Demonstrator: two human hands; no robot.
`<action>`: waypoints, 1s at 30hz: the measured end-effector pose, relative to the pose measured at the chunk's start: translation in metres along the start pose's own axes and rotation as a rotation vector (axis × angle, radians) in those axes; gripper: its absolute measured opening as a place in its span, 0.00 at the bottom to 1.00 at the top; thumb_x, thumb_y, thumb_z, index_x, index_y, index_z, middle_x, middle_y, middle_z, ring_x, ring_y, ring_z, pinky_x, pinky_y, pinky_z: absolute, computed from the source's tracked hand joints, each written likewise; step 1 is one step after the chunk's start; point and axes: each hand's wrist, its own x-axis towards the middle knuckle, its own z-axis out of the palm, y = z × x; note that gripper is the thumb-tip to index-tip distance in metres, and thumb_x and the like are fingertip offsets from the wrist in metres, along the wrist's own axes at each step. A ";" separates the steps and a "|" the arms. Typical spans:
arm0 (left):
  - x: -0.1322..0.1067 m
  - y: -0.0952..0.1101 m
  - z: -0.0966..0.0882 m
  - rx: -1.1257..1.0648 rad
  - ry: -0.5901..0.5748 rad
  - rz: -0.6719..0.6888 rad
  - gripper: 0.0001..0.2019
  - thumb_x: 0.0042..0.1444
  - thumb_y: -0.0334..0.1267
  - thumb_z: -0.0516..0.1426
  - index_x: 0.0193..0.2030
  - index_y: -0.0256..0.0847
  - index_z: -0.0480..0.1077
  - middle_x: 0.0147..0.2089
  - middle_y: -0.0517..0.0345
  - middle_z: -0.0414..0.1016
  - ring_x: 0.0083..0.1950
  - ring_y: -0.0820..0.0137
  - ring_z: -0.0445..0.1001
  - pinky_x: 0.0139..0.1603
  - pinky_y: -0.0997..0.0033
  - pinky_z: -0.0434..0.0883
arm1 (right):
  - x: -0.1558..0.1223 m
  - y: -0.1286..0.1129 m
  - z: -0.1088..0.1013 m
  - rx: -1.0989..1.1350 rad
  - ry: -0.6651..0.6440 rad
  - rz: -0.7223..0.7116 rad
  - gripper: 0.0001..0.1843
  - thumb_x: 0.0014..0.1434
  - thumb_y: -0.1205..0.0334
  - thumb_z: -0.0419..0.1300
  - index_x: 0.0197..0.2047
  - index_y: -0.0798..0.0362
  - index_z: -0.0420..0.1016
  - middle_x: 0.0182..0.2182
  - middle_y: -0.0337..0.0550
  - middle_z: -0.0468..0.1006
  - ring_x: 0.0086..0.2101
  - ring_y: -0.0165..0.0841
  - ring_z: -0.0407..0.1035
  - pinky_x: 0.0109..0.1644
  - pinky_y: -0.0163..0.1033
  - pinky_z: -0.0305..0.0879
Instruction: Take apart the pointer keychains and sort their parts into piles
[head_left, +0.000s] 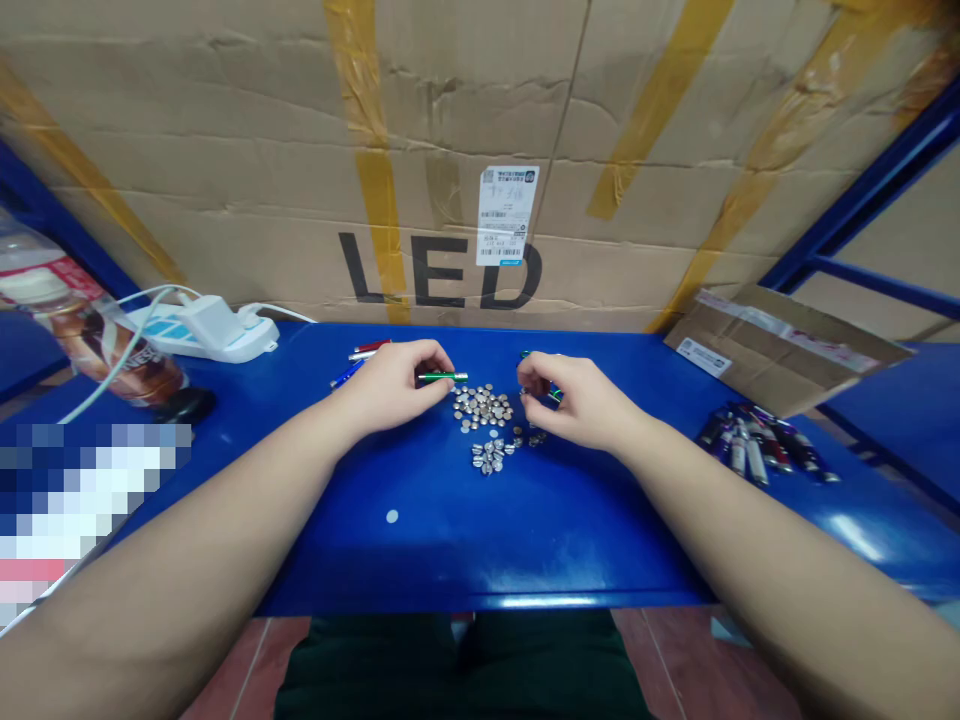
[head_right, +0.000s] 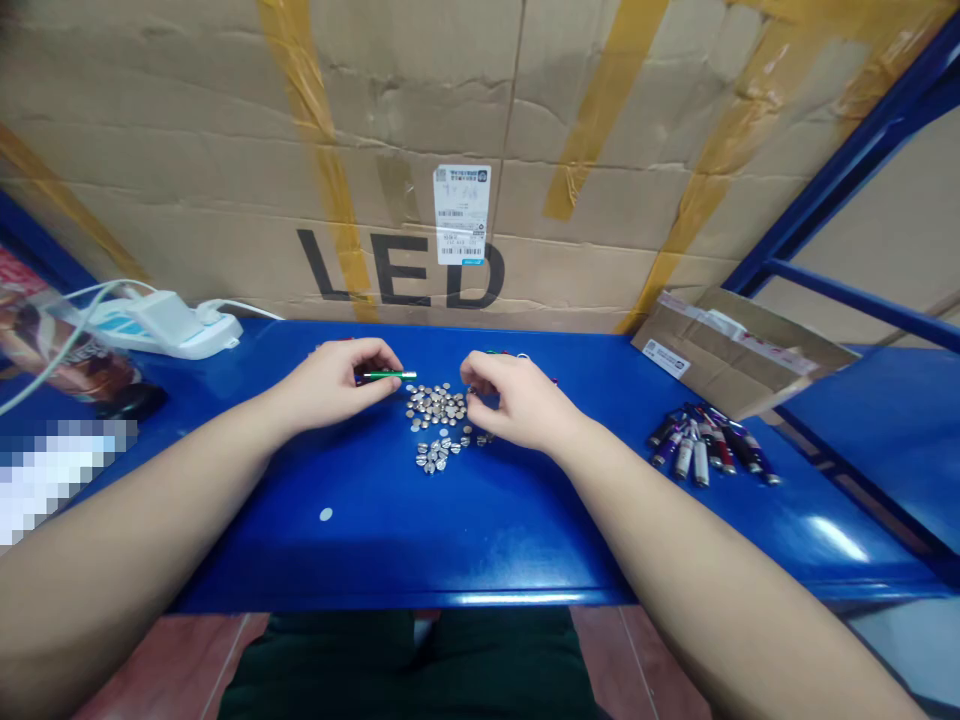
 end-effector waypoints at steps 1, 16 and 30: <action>-0.001 -0.001 -0.002 -0.022 0.010 -0.009 0.09 0.58 0.44 0.61 0.41 0.41 0.76 0.39 0.56 0.81 0.39 0.65 0.77 0.41 0.65 0.72 | 0.000 0.000 0.000 0.014 0.003 -0.007 0.06 0.58 0.69 0.58 0.40 0.52 0.71 0.31 0.38 0.74 0.31 0.32 0.67 0.39 0.37 0.62; 0.002 -0.020 -0.024 0.178 -0.057 0.244 0.08 0.59 0.34 0.57 0.42 0.42 0.76 0.45 0.56 0.82 0.46 0.63 0.79 0.50 0.65 0.73 | -0.001 -0.073 0.011 -0.061 -0.435 -0.338 0.24 0.68 0.66 0.54 0.65 0.52 0.75 0.40 0.47 0.79 0.38 0.38 0.72 0.45 0.42 0.68; -0.002 -0.015 -0.037 0.323 -0.274 0.078 0.09 0.53 0.37 0.64 0.42 0.43 0.80 0.40 0.57 0.81 0.40 0.65 0.78 0.41 0.67 0.70 | 0.023 -0.108 0.033 -0.275 -0.691 -0.391 0.26 0.70 0.59 0.55 0.69 0.46 0.72 0.42 0.47 0.81 0.36 0.41 0.73 0.40 0.47 0.65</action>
